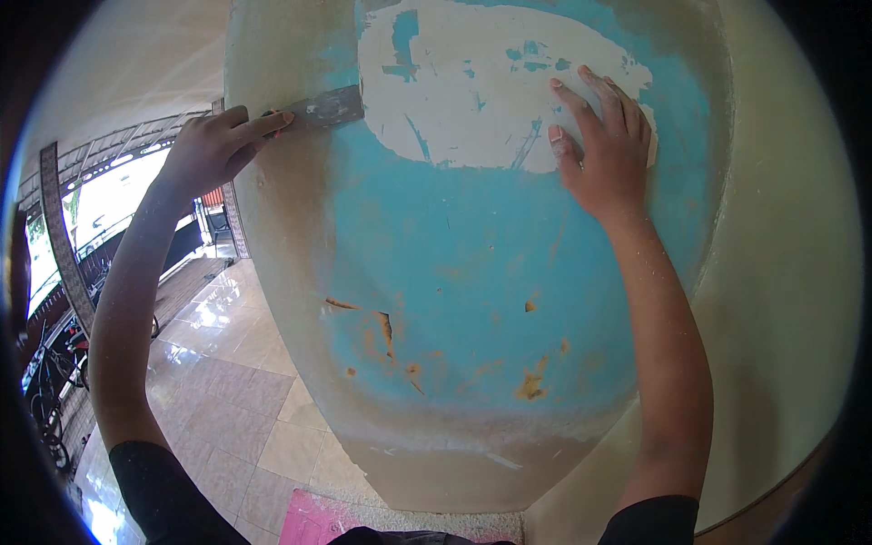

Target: The person scrapes old paint or wallpaper from a wall using a putty knife.

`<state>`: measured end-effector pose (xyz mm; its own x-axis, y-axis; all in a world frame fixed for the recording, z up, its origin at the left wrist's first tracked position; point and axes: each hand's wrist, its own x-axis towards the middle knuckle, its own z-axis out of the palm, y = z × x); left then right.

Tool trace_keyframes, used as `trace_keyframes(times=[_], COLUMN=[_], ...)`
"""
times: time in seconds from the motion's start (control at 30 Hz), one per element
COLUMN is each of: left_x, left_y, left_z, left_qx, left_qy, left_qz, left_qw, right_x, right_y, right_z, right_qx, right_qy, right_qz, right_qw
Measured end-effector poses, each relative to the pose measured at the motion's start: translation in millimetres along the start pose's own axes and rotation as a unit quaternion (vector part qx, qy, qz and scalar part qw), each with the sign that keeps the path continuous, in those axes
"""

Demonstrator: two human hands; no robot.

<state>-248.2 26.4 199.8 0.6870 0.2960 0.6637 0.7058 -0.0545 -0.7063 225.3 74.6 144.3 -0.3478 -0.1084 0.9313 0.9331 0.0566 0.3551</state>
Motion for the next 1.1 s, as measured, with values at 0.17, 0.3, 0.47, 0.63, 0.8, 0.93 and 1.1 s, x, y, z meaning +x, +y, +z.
trace_keyframes(times=[0.17, 0.3, 0.47, 0.63, 0.8, 0.93, 1.1], left_x=[0.1, -3.8, -5.5, -7.0, -11.2, -14.5, -18.6], left_y=[0.3, 2.6, 10.1, 18.4, 25.5, 28.7, 37.9], left_z=[1.8, 1.9, 2.6, 0.4, 1.2, 3.9, 5.1], left_qx=[-0.001, -0.022, -0.03, -0.028, -0.051, -0.049, -0.033], left_qy=[-0.019, -0.003, 0.004, 0.004, 0.008, -0.005, -0.019], left_qz=[-0.009, 0.0, 0.004, 0.005, -0.011, -0.016, -0.024], left_qw=[1.0, 1.0, 1.0, 1.0, 0.999, 0.999, 0.999], right_x=[0.3, -0.6, -1.6, -1.6, -2.6, -3.2, -5.4], right_y=[0.3, -1.2, -0.4, -1.2, -1.7, -2.1, -1.7], right_z=[-1.4, -0.3, -0.4, -1.2, -2.1, -2.2, -0.9], right_qx=[0.001, -0.003, 0.008, 0.002, 0.009, 0.006, 0.009], right_qy=[-0.001, -0.004, -0.002, -0.007, -0.012, -0.015, -0.019], right_qz=[0.006, 0.006, 0.006, 0.013, 0.014, 0.014, 0.016], right_qw=[1.0, 1.0, 1.0, 1.0, 1.0, 1.0, 1.0])
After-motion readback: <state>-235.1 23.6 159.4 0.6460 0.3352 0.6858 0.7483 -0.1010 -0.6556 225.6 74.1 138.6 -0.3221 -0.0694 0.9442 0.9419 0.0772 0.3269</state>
